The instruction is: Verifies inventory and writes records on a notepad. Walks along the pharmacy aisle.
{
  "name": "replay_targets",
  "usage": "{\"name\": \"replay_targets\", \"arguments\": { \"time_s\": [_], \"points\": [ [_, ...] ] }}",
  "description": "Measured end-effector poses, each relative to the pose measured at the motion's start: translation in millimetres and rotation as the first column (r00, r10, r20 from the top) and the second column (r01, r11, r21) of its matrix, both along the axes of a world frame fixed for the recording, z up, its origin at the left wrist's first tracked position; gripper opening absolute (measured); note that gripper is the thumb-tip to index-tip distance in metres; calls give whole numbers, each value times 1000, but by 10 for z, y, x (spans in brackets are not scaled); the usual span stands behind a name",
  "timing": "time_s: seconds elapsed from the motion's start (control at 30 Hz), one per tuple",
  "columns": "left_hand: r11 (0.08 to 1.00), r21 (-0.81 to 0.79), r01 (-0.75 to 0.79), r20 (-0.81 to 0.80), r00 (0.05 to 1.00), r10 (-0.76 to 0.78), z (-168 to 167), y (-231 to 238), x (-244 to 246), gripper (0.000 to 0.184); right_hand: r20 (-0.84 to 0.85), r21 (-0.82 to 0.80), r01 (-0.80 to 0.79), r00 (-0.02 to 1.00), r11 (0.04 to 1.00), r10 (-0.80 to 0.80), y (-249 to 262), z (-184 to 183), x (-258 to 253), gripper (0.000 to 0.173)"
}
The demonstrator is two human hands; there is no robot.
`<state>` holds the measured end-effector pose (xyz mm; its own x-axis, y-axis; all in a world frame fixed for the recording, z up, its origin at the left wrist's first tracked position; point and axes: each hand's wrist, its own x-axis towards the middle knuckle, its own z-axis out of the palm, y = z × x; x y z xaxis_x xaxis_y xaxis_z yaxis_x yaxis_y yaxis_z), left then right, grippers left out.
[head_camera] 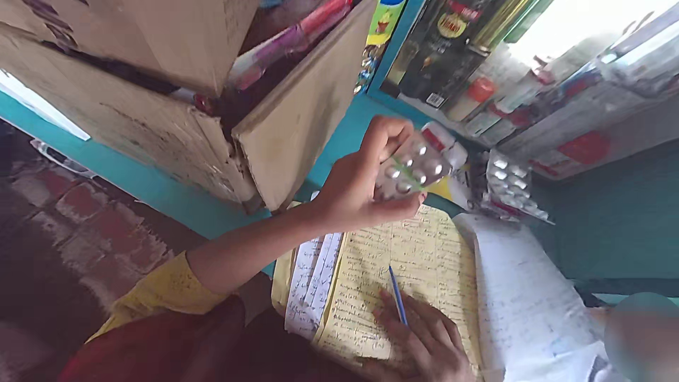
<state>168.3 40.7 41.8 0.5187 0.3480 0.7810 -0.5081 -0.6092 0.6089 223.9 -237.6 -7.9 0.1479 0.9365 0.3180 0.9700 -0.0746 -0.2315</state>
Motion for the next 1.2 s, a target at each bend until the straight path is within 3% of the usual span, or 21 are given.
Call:
{"name": "replay_targets", "arguments": {
  "time_s": [0.1, 0.2, 0.27, 0.33, 0.43, 0.53, 0.63, 0.73, 0.83, 1.2],
  "points": [
    [997, 27, -71, -25, 997, 72, 51, 62, 7, 60, -46, 19, -16, 999, 1000, 17, 4, 14, 32, 68],
    [993, 35, -116, -61, 991, 118, 69, 110, 21, 59, -197, 50, -42, 979, 998, 51, -42, 32, 92, 80],
    [993, 17, -117, -107, 987, 118, 62, 125, 30, 57, -297, 115, -45, 952, 992, 78, -78, 6, 118, 75],
    [993, -13, -116, -146, 983, 113, 39, 130, 27, 55, -343, 203, -28, 934, 979, 98, -103, 7, 96, 55],
    [988, -104, -116, -163, 982, 98, 36, 113, 30, 48, -311, 293, -13, 944, 956, 108, -131, 100, 26, 30],
    [989, -78, -127, -123, 986, 116, 48, 97, 27, 43, -241, 276, -7, 968, 961, 76, -153, 165, -14, 34],
    [992, -8, -130, -100, 987, 128, 50, 76, 20, 39, -139, 138, 102, 987, 985, -83, -210, 192, 22, 28],
    [991, 29, -128, -164, 978, 131, 56, 69, 15, 40, -95, 8, 241, 966, 970, -239, -257, 222, 88, 39],
    [992, 51, -119, -188, 974, 127, 57, 69, 20, 41, -96, -77, 285, 952, 956, -291, -255, 197, 110, 53],
    [998, 17, -56, -179, 982, 58, 32, 60, 44, 38, -49, -29, 287, 956, 958, -288, -177, 34, 182, 56]
  ]
}}
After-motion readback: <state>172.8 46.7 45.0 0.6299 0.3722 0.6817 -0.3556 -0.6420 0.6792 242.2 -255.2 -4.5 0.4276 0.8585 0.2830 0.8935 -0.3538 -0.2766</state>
